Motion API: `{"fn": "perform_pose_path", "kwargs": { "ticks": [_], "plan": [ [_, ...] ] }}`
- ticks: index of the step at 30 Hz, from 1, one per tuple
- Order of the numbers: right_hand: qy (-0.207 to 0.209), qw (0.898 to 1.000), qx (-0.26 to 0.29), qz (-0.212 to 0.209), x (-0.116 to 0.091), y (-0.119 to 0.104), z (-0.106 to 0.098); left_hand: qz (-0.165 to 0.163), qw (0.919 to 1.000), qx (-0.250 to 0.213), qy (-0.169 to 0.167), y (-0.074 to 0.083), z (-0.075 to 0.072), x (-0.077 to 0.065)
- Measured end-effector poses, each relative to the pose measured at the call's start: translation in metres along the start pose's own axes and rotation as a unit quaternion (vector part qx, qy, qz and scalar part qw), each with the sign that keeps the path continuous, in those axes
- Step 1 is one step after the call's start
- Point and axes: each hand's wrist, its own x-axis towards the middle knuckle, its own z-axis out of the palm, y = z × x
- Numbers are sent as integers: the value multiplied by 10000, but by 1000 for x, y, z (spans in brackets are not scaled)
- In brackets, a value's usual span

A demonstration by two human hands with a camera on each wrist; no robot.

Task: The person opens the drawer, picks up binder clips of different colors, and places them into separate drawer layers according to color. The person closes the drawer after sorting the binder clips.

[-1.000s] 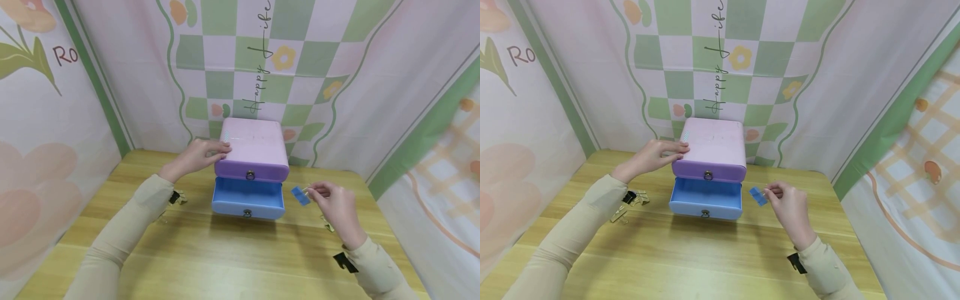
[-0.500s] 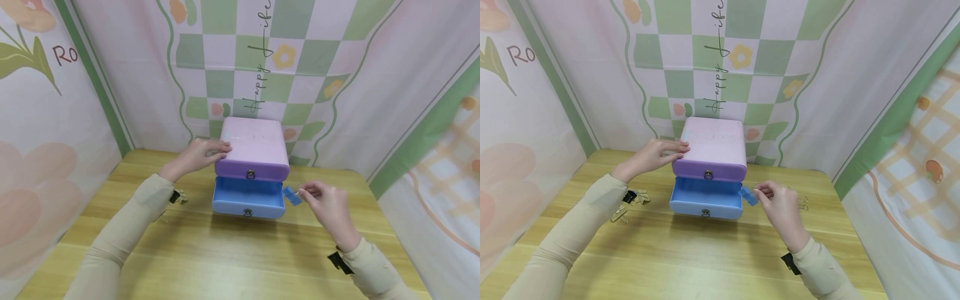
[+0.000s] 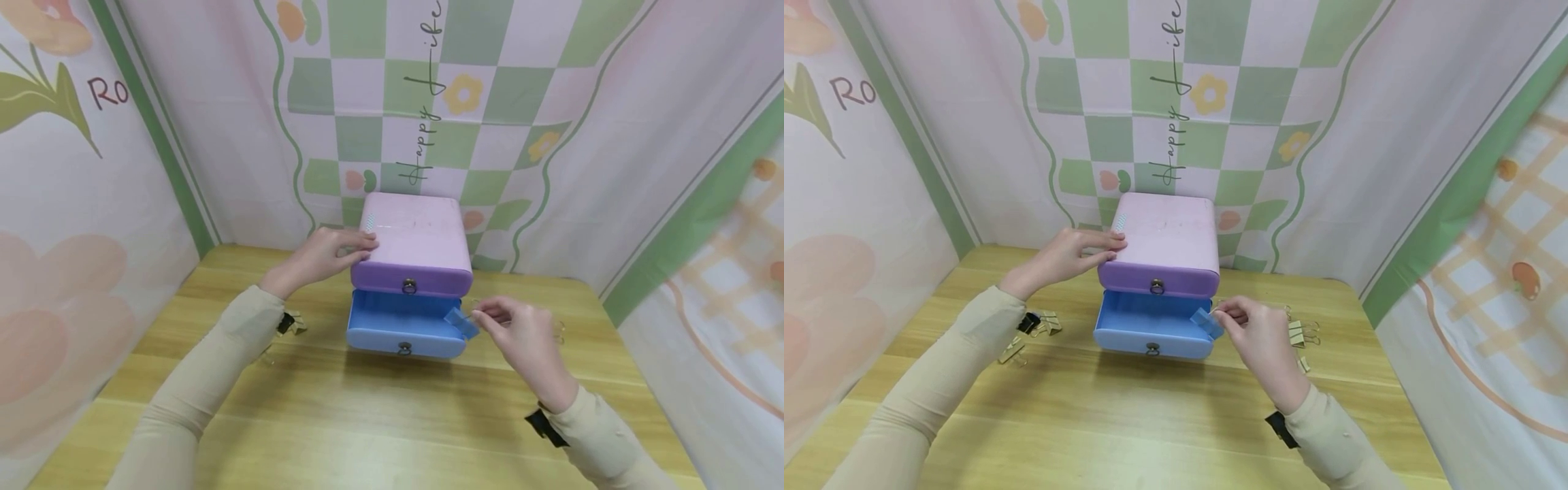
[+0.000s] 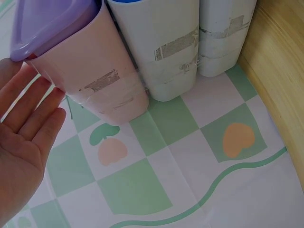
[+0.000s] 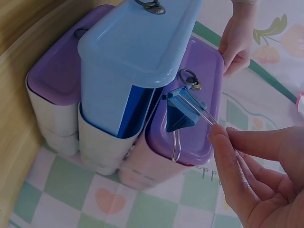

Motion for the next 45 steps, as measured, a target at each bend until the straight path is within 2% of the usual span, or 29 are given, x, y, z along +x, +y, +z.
{"fn": "perform_pose_path", "kwargs": {
  "ticks": [9,16,25,33,45],
  "plan": [
    [-116,9998,167,4,6,-5,7,-61,10000,-50,-15,0,0,1],
    [-375,9989,266,123,8,-7,13,-20,10000,-2,-15,0,1,1],
    [-810,9961,178,302,12,-7,22,-42,10000,4,-54,1,0,1],
    [-867,9961,100,147,15,-3,31,-66,9999,6,-94,1,0,1],
    [-1307,9908,-1,353,20,1,36,4,10000,7,-21,1,0,1]
  ]
}}
